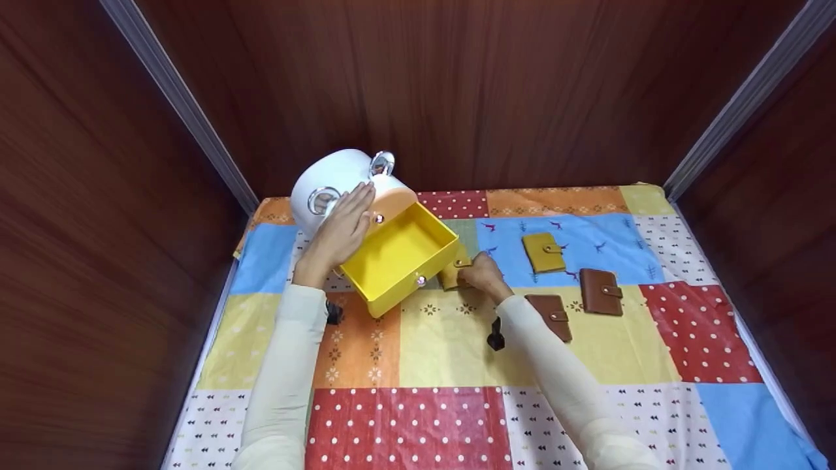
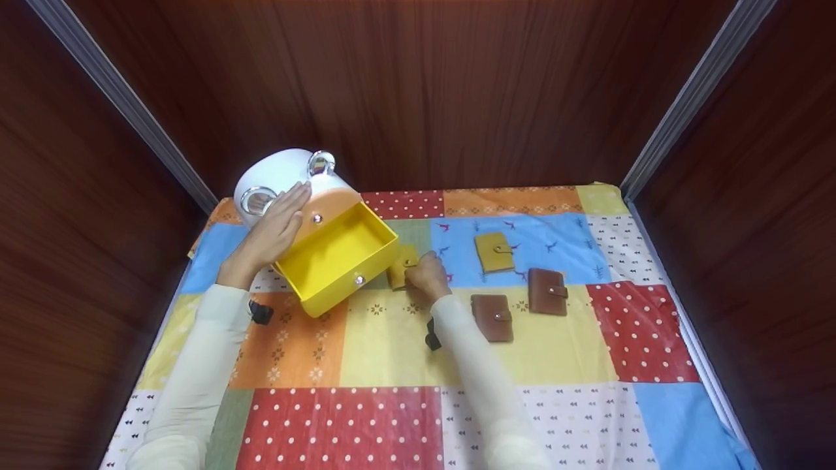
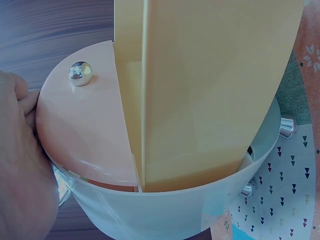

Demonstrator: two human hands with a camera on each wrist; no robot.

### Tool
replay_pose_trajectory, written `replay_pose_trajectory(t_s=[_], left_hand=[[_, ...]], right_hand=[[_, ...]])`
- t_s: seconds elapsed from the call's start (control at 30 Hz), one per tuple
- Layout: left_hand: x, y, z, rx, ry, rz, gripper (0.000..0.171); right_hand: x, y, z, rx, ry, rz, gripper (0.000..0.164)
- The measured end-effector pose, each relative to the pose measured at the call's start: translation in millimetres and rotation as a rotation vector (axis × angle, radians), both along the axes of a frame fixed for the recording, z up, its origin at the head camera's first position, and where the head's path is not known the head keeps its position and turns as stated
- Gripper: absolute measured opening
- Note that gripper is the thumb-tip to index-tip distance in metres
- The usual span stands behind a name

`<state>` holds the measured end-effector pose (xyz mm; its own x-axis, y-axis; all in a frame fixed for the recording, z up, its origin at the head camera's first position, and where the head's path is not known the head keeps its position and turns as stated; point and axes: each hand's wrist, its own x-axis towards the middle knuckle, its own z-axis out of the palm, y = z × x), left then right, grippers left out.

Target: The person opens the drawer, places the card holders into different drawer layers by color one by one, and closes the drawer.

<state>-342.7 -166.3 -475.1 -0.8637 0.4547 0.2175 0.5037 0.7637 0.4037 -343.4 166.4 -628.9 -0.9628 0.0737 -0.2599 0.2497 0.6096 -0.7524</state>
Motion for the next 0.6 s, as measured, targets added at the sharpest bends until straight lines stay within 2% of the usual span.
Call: replay_pose_trajectory(t_s=[0.07, 0.13, 0.3, 0.43, 0.6], left_hand=[[0.1, 0, 0.2, 0.0, -0.005, 0.005, 0.057], [0.2, 0, 0.4, 0.002, -0.01, 0.008, 0.057], [0.7, 0, 0.8, -0.003, -0.015, 0.006, 0.057], [1.1, 0, 1.1, 0.0, -0.011, 0.01, 0.057], [1.3, 0, 1.1, 0.002, -0.012, 0.012, 0.057]], right_hand=[[-1.0, 1, -0.2, -0.032, -0.011, 0.001, 0.029], [5.1, -3, 12.5, -0.046, -0.053, -0.004, 0.032], [8.2, -1, 16.3, -0.044, -0.087, -0.001, 0.04], [9.7, 1, 17.9, -0.033, -0.075, -0.013, 0.046], [7.9, 3, 16.8, -0.038, -0.061, -0.059, 0.038]])
